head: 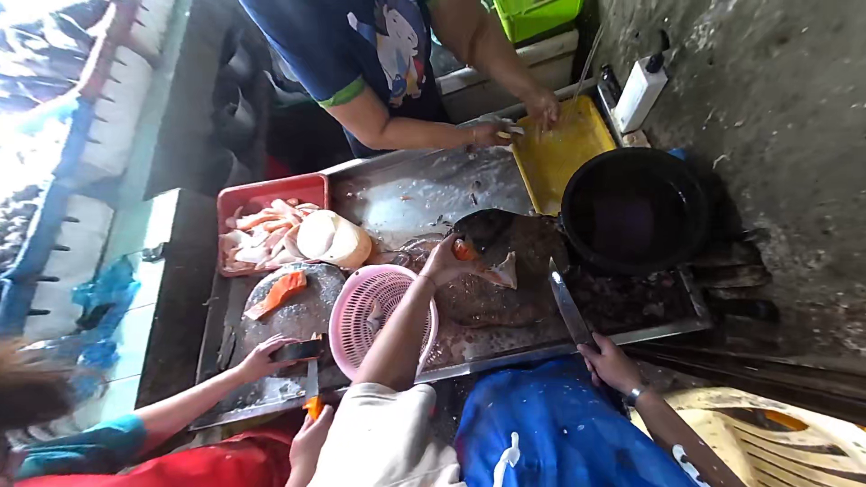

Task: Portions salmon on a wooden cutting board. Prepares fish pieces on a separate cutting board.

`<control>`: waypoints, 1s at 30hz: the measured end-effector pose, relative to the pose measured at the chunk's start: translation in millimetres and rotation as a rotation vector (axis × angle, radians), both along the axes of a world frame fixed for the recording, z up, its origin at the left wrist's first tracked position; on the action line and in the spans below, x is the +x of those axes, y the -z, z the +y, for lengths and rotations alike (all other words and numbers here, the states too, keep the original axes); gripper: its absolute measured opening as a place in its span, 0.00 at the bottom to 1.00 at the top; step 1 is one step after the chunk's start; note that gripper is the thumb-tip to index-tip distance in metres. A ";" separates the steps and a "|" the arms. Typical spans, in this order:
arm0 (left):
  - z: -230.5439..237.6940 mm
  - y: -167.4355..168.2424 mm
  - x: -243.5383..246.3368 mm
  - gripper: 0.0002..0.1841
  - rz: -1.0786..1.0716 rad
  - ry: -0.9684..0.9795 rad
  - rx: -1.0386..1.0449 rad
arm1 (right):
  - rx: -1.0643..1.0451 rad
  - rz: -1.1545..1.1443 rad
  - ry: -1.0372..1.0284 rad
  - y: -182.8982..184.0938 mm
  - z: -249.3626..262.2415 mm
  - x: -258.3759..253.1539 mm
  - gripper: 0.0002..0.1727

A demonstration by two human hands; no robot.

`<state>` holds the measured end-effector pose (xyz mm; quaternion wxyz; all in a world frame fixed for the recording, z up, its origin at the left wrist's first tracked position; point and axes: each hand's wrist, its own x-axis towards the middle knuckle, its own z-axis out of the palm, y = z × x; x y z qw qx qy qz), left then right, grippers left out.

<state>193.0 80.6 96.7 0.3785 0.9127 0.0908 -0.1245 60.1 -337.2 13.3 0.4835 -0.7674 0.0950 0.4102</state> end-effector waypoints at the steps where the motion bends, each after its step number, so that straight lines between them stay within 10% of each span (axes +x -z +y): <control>1: 2.3 -20.3 6.8 0.42 0.041 0.106 0.047 | 0.019 0.008 0.005 -1.2 -1.0 -3.1 0.30; 5: -10.5 -73.5 47.3 0.40 0.285 0.610 0.228 | 0.032 0.001 0.034 -9.3 1.4 -6.6 0.28; 9: -48.5 -30.6 65.0 0.38 0.304 0.877 0.184 | -0.068 -0.089 0.009 -14.2 6.8 -3.7 0.32; 18: -38.5 49.9 -92.5 0.47 0.080 -0.110 0.386 | -0.237 -0.339 -0.158 -19.0 -0.5 3.5 0.37; 23: -74.5 62.0 -105.3 0.43 0.119 -0.276 0.376 | -0.259 -0.678 -0.438 -46.2 54.5 32.5 0.30; 30: -83.4 62.8 -118.9 0.44 0.160 -0.328 0.240 | -0.407 -0.545 -0.687 -30.4 110.5 56.7 0.30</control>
